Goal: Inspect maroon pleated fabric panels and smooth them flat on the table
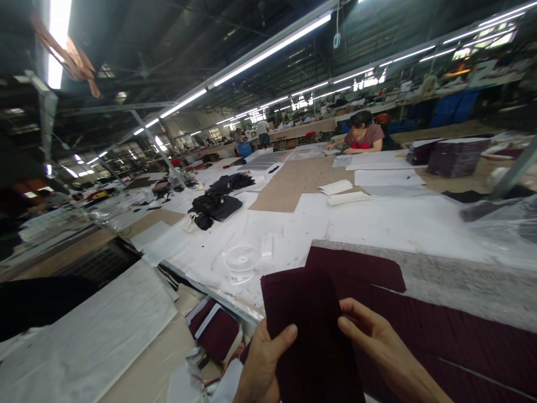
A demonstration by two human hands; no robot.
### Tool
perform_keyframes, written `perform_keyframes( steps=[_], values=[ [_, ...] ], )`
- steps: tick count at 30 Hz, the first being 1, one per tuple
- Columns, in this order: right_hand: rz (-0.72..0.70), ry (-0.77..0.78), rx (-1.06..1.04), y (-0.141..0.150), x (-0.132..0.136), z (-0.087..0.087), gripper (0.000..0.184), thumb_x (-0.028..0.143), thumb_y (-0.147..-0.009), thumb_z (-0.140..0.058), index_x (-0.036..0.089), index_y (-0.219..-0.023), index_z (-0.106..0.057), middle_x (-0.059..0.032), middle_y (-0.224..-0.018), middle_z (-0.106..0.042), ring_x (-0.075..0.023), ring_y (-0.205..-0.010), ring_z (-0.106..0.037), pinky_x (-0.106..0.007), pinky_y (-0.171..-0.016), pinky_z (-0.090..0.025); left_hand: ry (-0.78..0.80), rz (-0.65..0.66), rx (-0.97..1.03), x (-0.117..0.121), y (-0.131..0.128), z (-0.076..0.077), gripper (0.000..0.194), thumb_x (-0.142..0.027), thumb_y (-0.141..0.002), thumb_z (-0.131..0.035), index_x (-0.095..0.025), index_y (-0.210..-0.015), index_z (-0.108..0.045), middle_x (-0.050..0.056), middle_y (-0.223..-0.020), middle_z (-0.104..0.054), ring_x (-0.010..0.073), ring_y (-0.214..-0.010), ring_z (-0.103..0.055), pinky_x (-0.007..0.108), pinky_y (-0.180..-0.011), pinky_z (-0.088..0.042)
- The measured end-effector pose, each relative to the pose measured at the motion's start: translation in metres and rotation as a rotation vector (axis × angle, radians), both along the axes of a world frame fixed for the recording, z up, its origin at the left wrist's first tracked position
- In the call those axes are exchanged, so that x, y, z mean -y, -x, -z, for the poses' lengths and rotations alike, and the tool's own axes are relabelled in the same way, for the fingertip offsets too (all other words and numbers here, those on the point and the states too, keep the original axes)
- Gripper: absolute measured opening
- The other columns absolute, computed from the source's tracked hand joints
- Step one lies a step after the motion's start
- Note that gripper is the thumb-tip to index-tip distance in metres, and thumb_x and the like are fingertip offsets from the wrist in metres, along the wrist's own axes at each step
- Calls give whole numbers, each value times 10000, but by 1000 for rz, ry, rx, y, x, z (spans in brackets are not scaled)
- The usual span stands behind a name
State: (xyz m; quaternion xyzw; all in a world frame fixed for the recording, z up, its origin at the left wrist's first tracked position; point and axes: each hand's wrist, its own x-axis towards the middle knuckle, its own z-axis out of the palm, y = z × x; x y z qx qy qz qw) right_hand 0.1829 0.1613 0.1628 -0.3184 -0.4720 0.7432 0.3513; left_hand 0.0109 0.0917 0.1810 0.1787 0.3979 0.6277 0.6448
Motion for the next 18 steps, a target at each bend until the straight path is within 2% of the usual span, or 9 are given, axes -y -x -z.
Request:
perform_keyframes(
  steps=[4, 7, 18],
  values=[
    [126, 90, 47, 8, 10, 12, 326, 465, -669, -748, 178, -636, -599, 29, -623, -589, -122, -581, -515, -218, -529, -413, 14, -21, -6, -1, -2, 1, 550, -154, -678, -744, -167, -1207, -595, 117, -1027, -732, 288, -1047, -638, 416, -977, -453],
    [198, 91, 46, 11, 12, 15, 365, 463, -647, -762, 171, -588, -550, 40, -613, -530, -110, -571, -455, -213, -516, -387, 35, -39, -17, -1, -6, 2, 567, -170, -654, -764, -158, -1197, -601, 124, -1022, -732, 298, -1027, -646, 423, -962, -464],
    [172, 50, -2, 12, 16, 28, 336, 425, -725, -722, 165, -622, -535, 36, -659, -518, -112, -622, -431, -217, -556, -380, 27, -78, -20, 4, -8, 0, 600, -174, -630, -780, -158, -1200, -591, 126, -1028, -729, 301, -1034, -643, 423, -957, -470]
  ],
)
